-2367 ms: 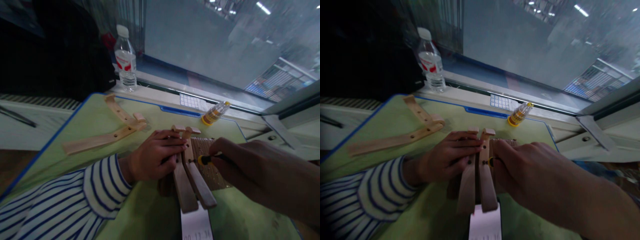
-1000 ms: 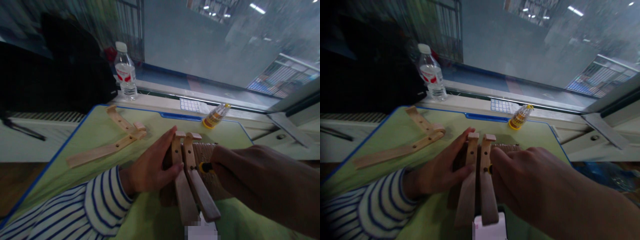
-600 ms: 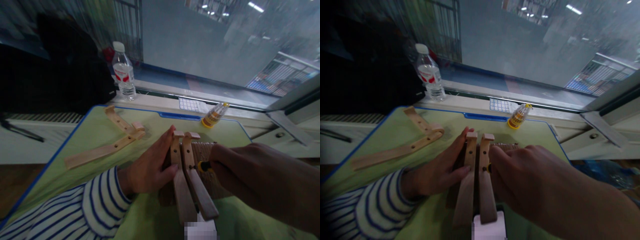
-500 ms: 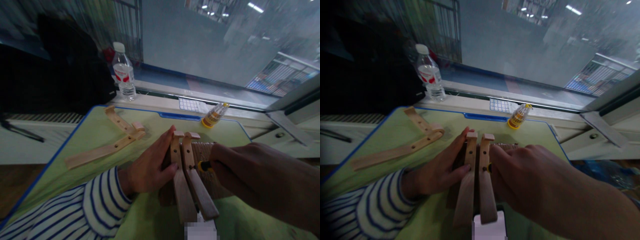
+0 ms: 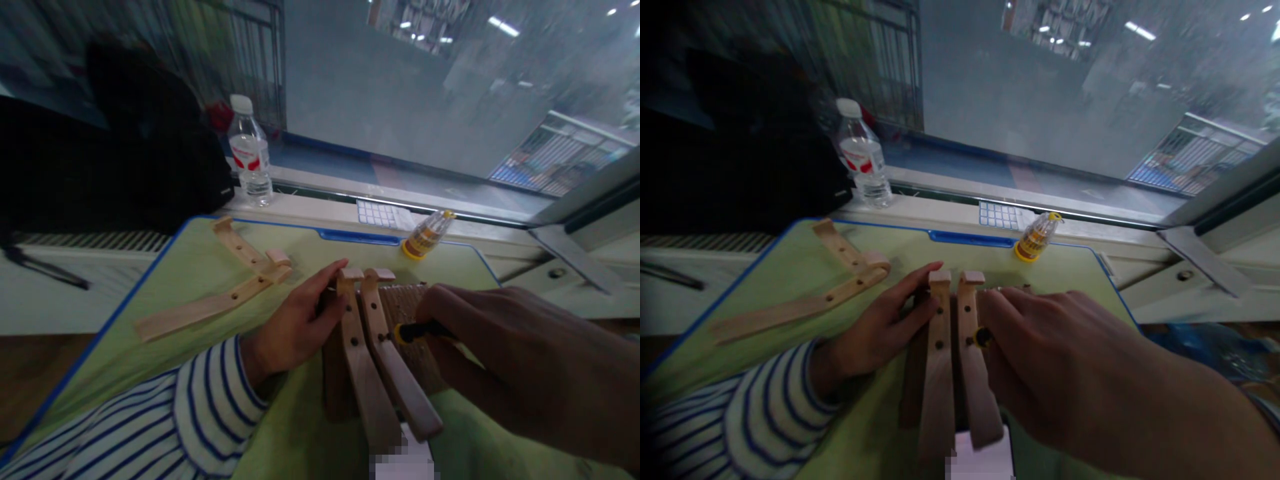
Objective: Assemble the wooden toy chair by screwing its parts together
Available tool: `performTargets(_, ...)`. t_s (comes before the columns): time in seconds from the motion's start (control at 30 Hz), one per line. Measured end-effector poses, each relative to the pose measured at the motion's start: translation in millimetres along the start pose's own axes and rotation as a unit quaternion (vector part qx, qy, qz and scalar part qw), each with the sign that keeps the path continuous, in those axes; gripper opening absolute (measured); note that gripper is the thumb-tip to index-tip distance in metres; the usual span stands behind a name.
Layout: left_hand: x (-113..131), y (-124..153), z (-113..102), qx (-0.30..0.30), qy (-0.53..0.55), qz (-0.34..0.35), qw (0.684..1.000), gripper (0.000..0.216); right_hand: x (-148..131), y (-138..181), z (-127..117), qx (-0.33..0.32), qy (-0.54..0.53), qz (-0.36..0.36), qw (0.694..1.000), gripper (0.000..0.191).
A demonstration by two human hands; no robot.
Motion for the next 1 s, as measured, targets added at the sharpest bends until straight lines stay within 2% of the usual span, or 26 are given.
performTargets(0.2,2.7,-0.8,1.1,-0.003,-0.006,0.017,1.000,0.048,-6.2,-1.0,-5.7,0.026,-0.022,-0.019,0.999,0.022)
performTargets(0.37,1.5,-0.6,1.2,-0.003,-0.014,0.016,1.000,0.049,2.0,0.3,4.6,-0.021,-0.059,0.010,0.998,0.014)
performTargets(0.53,2.9,-0.4,-0.2,0.003,-0.007,0.027,1.000,0.049,11.6,3.6,2.0,-0.019,-0.035,0.038,0.998,0.008)
performTargets(0.73,0.8,0.5,0.3,-0.002,-0.002,0.014,1.000,0.052,33.7,10.2,-15.7,0.031,-0.044,0.082,0.995,0.008)
performTargets(0.87,-0.3,1.4,7.9,-0.041,0.039,-0.001,0.998,0.060,51.9,8.5,-26.4,0.100,-0.056,0.121,0.986,0.013)
performTargets(1.0,1.8,1.4,10.5,-0.058,0.059,-0.009,0.997,0.059,58.2,2.0,-32.8,0.166,-0.048,0.129,0.977,0.014)
Point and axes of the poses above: each hand's wrist, its own y-axis away from the middle knuckle, its own z-axis out of the palm, x = y × z, the point moved 10 cm from there along -y, towards the middle knuckle, and after that the axes turned 10 degrees about y, right-handed, at the moved point
